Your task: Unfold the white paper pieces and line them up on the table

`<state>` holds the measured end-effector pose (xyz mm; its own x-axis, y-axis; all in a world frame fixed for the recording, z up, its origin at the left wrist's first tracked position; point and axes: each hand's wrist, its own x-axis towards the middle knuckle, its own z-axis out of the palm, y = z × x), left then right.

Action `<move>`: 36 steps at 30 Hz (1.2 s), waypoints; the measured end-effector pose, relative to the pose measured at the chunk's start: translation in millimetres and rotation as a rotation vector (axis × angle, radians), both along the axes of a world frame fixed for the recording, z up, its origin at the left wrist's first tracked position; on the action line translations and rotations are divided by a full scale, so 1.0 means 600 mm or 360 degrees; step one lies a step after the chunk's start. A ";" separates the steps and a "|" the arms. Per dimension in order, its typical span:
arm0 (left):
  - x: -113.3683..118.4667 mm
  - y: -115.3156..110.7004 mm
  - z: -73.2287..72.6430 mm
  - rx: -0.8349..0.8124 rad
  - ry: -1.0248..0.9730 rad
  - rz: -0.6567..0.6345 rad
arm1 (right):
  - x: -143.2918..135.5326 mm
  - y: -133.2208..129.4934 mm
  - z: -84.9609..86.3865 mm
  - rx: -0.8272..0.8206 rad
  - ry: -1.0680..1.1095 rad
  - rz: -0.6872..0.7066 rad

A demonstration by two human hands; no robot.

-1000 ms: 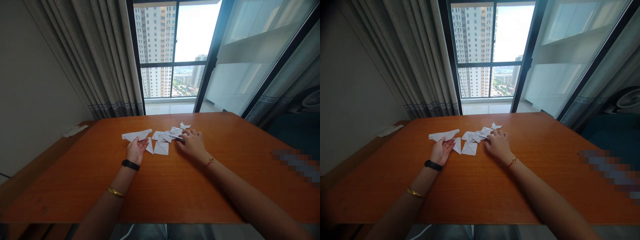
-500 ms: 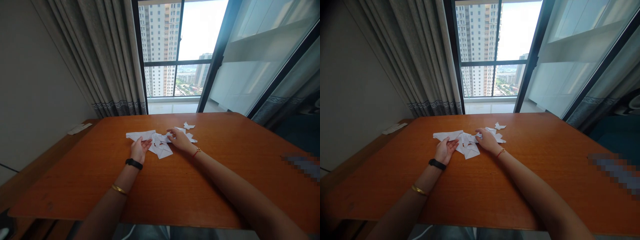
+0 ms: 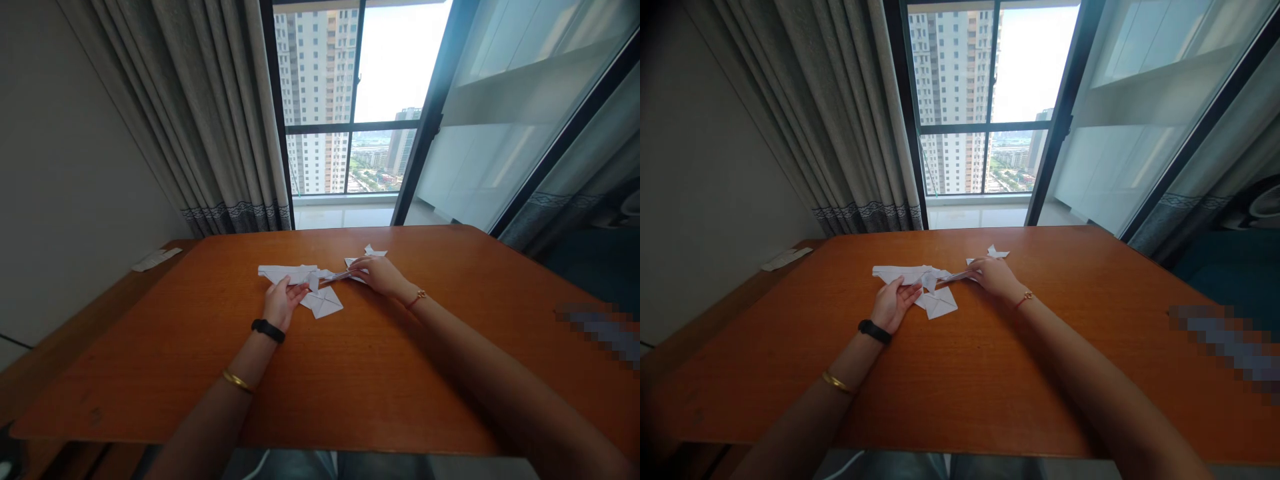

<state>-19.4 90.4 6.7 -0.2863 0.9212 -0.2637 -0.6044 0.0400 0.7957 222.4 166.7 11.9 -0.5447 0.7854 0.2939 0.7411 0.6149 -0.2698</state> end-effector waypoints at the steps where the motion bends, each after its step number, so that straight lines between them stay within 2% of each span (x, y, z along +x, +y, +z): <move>1: 0.001 0.000 0.000 0.0005 0.0000 -0.0011 | 0.012 -0.001 0.006 -0.0095 0.0179 0.0007; 5: 0.006 -0.001 -0.003 0.0037 0.0018 -0.0027 | 0.042 -0.017 0.018 -0.0513 0.0879 -0.0120; 9: 0.015 -0.005 -0.009 0.0085 0.0072 -0.0108 | 0.028 -0.045 0.021 -0.0859 0.1659 -0.0270; 11: 0.024 -0.011 -0.010 0.0130 0.0111 -0.0255 | 0.012 -0.061 0.025 -0.0989 0.1868 -0.0230; 13: 0.033 -0.019 -0.009 0.0168 0.0140 -0.0439 | -0.004 -0.073 0.029 -0.1050 0.1884 -0.0129; 15: 0.037 -0.024 -0.005 0.0191 0.0150 -0.0514 | -0.013 -0.077 0.030 -0.1000 0.1842 -0.0083; 16: 0.037 -0.024 -0.003 0.0201 0.0147 -0.0469 | -0.014 -0.075 0.027 -0.0881 0.1822 -0.0128; 19: 0.021 -0.016 0.007 0.0210 0.0093 -0.0141 | -0.007 -0.065 0.009 -0.0234 0.1696 -0.0397; 21: 0.005 -0.006 0.012 0.0173 0.0016 0.0056 | 0.000 -0.062 -0.005 0.0144 0.1317 -0.0430; 23: -0.010 0.003 0.016 0.0121 -0.0064 0.0177 | 0.001 -0.066 -0.016 0.0308 0.0681 -0.0365; 25: -0.021 0.010 0.017 0.0099 -0.0116 0.0260 | -0.008 -0.076 -0.017 0.0358 0.0103 -0.0317; 27: -0.027 0.013 0.018 0.0110 -0.0130 0.0319 | -0.029 -0.087 -0.011 0.0372 -0.0174 -0.0259; 32: -0.033 0.016 0.015 0.0166 -0.0110 0.0382 | -0.121 -0.101 0.002 0.0172 -0.0193 0.0129; 36: -0.037 0.022 0.008 0.0144 -0.0079 0.0410 | -0.190 -0.108 -0.011 0.0098 -0.0308 0.0131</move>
<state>-41.6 103.3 11.4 -0.5031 0.8400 -0.2034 -0.6238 -0.1900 0.7581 108.4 101.9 5.2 -0.6571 0.7199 0.2236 0.7220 0.6863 -0.0877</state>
